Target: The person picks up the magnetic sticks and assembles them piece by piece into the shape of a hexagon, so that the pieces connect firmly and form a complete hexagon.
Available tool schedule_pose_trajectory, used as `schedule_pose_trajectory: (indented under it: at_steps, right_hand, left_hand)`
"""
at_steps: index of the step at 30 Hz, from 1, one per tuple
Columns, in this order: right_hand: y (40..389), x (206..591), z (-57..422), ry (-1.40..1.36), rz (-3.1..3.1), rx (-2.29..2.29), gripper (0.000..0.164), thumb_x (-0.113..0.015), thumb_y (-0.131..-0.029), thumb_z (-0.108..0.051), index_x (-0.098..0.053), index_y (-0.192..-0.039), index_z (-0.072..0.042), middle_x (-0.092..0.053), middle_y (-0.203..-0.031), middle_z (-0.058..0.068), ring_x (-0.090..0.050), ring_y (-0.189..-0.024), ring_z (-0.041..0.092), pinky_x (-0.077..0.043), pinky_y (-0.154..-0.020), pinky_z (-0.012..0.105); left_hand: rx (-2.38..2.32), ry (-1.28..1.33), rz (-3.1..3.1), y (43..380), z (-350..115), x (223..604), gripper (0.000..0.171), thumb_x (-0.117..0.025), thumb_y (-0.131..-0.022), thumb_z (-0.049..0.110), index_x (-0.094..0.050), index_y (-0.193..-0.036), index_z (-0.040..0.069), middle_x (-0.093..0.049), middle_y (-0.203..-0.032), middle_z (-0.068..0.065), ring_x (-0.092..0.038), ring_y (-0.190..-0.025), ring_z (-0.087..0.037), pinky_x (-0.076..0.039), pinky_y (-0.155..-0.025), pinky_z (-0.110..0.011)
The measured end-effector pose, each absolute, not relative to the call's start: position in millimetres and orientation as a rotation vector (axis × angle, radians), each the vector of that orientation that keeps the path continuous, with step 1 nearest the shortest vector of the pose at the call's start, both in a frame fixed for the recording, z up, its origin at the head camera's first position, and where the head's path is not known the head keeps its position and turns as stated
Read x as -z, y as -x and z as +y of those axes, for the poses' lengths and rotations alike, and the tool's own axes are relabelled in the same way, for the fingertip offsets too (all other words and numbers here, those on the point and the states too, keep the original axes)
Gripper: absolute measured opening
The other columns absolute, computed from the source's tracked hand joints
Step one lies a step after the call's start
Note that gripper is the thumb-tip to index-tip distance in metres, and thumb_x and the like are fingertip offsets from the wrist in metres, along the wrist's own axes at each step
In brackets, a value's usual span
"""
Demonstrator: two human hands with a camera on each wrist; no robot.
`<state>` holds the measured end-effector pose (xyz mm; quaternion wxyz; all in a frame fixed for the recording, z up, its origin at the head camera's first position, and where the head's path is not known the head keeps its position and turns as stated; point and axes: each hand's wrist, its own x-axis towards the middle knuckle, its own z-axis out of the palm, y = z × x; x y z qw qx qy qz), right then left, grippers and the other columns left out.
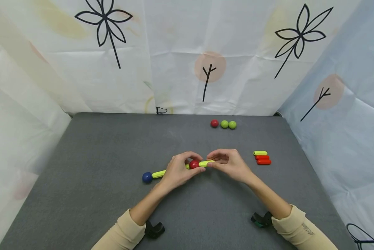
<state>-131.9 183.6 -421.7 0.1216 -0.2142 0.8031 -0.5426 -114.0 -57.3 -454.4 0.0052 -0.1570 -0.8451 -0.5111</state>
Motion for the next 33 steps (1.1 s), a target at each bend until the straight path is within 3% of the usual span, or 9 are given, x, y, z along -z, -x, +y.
schedule_pose_trajectory:
  at_steps: [8, 14, 22, 25, 30, 32, 33]
  right_hand:
    - [129, 421, 181, 0.616, 2.326, 1.625, 0.027, -0.083, -0.094, -0.004, -0.075, -0.119, 0.004, -0.078, -0.113, 0.022, -0.079, -0.092, 0.015, -0.065, -0.082, 0.024]
    - [142, 423, 184, 0.630, 2.296, 1.624, 0.024, -0.078, -0.099, -0.007, -0.075, -0.121, 0.003, -0.078, -0.113, 0.025, -0.080, -0.094, 0.012, -0.064, -0.086, 0.026]
    - [195, 422, 195, 0.423, 2.417, 1.665, 0.041, -0.077, -0.102, -0.013, -0.068, -0.138, 0.003, -0.069, -0.139, 0.031, -0.078, -0.097, -0.001, -0.061, -0.092, 0.021]
    - [218, 424, 200, 0.350, 2.485, 1.639, 0.049, -0.076, -0.103, -0.015, -0.063, -0.147, 0.000, -0.065, -0.150, 0.025, -0.080, -0.105, 0.012, -0.058, -0.090, 0.017]
    - [246, 427, 203, 0.248, 2.549, 1.564, 0.057, -0.076, -0.104, -0.019, -0.057, -0.155, -0.006, -0.060, -0.160, 0.016, -0.076, -0.117, 0.045, -0.063, -0.101, 0.042]
    - [254, 430, 201, 0.233, 2.572, 1.515, 0.058, -0.076, -0.104, -0.020, -0.056, -0.157, -0.007, -0.061, -0.158, 0.018, -0.078, -0.114, 0.043, -0.061, -0.104, 0.051]
    - [257, 431, 201, 0.231, 2.587, 1.490, 0.058, -0.076, -0.104, -0.021, -0.056, -0.157, -0.007, -0.062, -0.157, 0.018, -0.079, -0.111, 0.041, -0.062, -0.102, 0.048]
  left_hand:
    - [1.669, 0.512, -2.609, 116, -57, 455, 0.032, -0.095, -0.085, 0.025, -0.081, -0.113, 0.015, -0.083, -0.106, 0.000, -0.071, -0.082, -0.008, -0.054, -0.072, -0.020]
    - [1.686, 0.505, -2.627, 116, -57, 455, 0.034, -0.095, -0.085, 0.027, -0.081, -0.113, 0.015, -0.083, -0.102, 0.001, -0.069, -0.079, -0.006, -0.053, -0.068, -0.020]
    - [1.694, 0.486, -2.648, 115, -58, 455, 0.036, -0.095, -0.086, 0.028, -0.080, -0.115, 0.013, -0.083, -0.102, 0.004, -0.070, -0.085, -0.008, -0.051, -0.070, -0.020]
    - [1.695, 0.486, -2.652, 114, -58, 455, 0.036, -0.095, -0.086, 0.028, -0.080, -0.115, 0.013, -0.083, -0.102, 0.004, -0.070, -0.085, -0.008, -0.050, -0.069, -0.020]
    - [1.688, 0.504, -2.651, 113, -58, 455, 0.035, -0.094, -0.087, 0.027, -0.079, -0.116, 0.013, -0.083, -0.102, 0.004, -0.068, -0.085, -0.007, -0.050, -0.070, -0.020]
    - [1.692, 0.514, -2.645, 113, -59, 455, 0.035, -0.094, -0.087, 0.027, -0.079, -0.116, 0.013, -0.083, -0.102, 0.004, -0.069, -0.085, -0.006, -0.050, -0.070, -0.020]
    - [1.695, 0.516, -2.643, 113, -59, 455, 0.035, -0.094, -0.087, 0.027, -0.079, -0.116, 0.012, -0.083, -0.102, 0.004, -0.069, -0.085, -0.006, -0.051, -0.070, -0.020]
